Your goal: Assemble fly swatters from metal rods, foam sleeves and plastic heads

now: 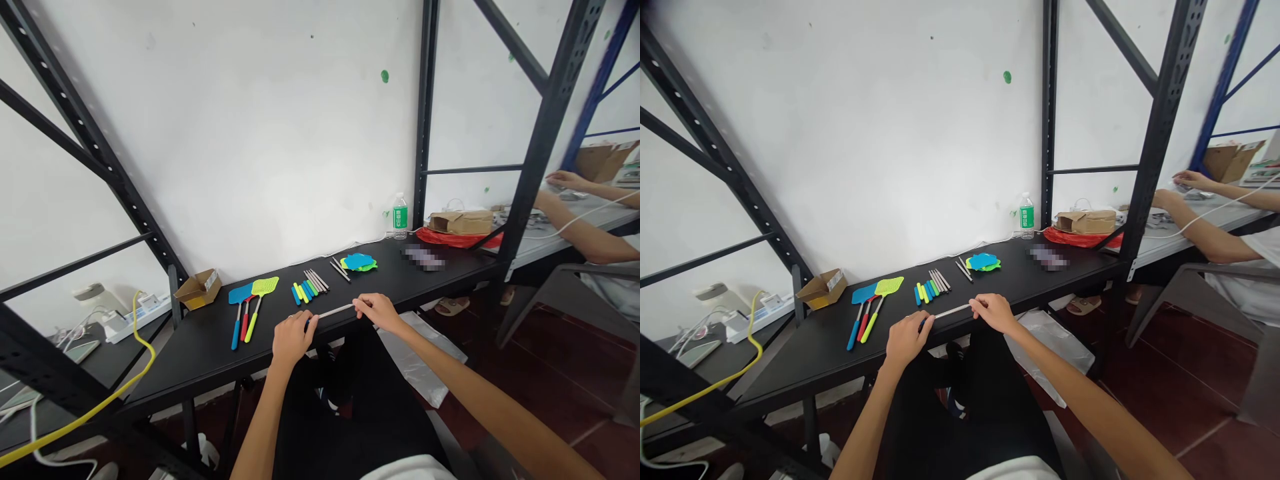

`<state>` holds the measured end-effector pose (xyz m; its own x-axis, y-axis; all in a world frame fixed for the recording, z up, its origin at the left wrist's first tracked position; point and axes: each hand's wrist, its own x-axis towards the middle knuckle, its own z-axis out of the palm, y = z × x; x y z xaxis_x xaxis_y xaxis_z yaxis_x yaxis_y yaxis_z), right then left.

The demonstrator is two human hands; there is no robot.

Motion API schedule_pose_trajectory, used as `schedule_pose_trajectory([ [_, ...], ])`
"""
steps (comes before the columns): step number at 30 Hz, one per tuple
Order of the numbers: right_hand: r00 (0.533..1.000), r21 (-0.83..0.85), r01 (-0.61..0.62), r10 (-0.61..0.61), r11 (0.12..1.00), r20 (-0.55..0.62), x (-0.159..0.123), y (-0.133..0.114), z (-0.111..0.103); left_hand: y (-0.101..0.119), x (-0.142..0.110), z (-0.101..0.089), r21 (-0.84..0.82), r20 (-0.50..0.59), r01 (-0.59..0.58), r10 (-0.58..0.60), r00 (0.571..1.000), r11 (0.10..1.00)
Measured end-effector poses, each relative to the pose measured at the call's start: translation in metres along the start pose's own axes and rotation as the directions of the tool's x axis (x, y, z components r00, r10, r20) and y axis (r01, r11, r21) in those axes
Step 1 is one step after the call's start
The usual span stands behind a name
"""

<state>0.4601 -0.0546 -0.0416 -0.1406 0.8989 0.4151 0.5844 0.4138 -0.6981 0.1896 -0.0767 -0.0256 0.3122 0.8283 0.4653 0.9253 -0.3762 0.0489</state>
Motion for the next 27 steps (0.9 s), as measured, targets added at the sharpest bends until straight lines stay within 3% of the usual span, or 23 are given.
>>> schedule_pose_trajectory([
  [27, 1.0, 0.015, 0.007, -0.007, 1.0, 0.016, 0.0001, -0.002, -0.0027, -0.0011, -0.0003, 0.0007, -0.005, 0.0, -0.014, 0.014, 1.0, 1.0],
])
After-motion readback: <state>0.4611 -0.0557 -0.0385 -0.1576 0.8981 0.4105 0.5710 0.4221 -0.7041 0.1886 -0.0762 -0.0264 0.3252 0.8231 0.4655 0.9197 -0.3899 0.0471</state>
